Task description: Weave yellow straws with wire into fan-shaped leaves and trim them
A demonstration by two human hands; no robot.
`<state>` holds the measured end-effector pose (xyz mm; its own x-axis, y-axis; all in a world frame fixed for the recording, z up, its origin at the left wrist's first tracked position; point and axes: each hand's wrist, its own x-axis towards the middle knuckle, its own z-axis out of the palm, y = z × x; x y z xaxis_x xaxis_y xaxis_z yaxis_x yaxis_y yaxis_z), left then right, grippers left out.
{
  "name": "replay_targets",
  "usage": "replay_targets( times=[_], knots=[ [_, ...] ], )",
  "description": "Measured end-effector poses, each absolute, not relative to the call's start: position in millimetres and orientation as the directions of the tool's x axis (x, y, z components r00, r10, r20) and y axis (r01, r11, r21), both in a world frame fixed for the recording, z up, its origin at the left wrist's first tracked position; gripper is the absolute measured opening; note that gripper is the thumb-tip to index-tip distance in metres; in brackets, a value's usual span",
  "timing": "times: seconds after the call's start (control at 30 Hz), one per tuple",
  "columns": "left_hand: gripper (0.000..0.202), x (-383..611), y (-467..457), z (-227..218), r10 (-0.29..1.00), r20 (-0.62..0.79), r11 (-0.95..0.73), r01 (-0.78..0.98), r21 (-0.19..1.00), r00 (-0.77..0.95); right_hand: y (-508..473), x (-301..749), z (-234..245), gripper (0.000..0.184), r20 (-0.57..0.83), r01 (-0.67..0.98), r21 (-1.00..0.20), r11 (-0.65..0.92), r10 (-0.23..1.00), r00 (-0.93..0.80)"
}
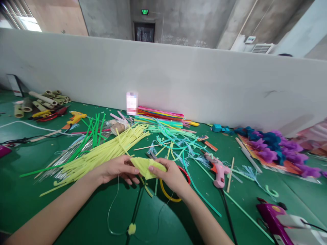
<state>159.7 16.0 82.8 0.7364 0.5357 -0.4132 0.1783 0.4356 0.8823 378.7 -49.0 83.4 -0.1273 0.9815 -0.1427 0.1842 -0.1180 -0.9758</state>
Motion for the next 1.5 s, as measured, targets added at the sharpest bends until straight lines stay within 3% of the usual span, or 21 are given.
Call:
replay_targets(
  times=[0.53, 1.13, 1.37, 1.5],
  knots=[
    [0.031, 158, 20, 79, 0.561, -0.407, 0.412, 0.183, 0.893, 0.721, -49, 379, 84, 0.027, -0.155, 0.165, -0.978, -0.129, 0.975, -0.157],
    [0.035, 162, 16, 76, 0.478, -0.394, 0.405, 0.201, 0.892, 0.785, -50, 380, 88, 0.028, -0.168, 0.178, -0.974, -0.140, 0.973, -0.160],
    [0.035, 161, 17, 81, 0.550, -0.371, 0.370, 0.180, 0.911, 0.748, -49, 382, 86, 0.030, -0.145, 0.151, -0.981, -0.120, 0.976, -0.165],
    [0.048, 154, 22, 85, 0.623, -0.335, 0.400, 0.079, 0.913, 0.707, -46, 385, 85, 0.036, -0.176, 0.122, -0.979, -0.160, 0.975, -0.132]
  ],
)
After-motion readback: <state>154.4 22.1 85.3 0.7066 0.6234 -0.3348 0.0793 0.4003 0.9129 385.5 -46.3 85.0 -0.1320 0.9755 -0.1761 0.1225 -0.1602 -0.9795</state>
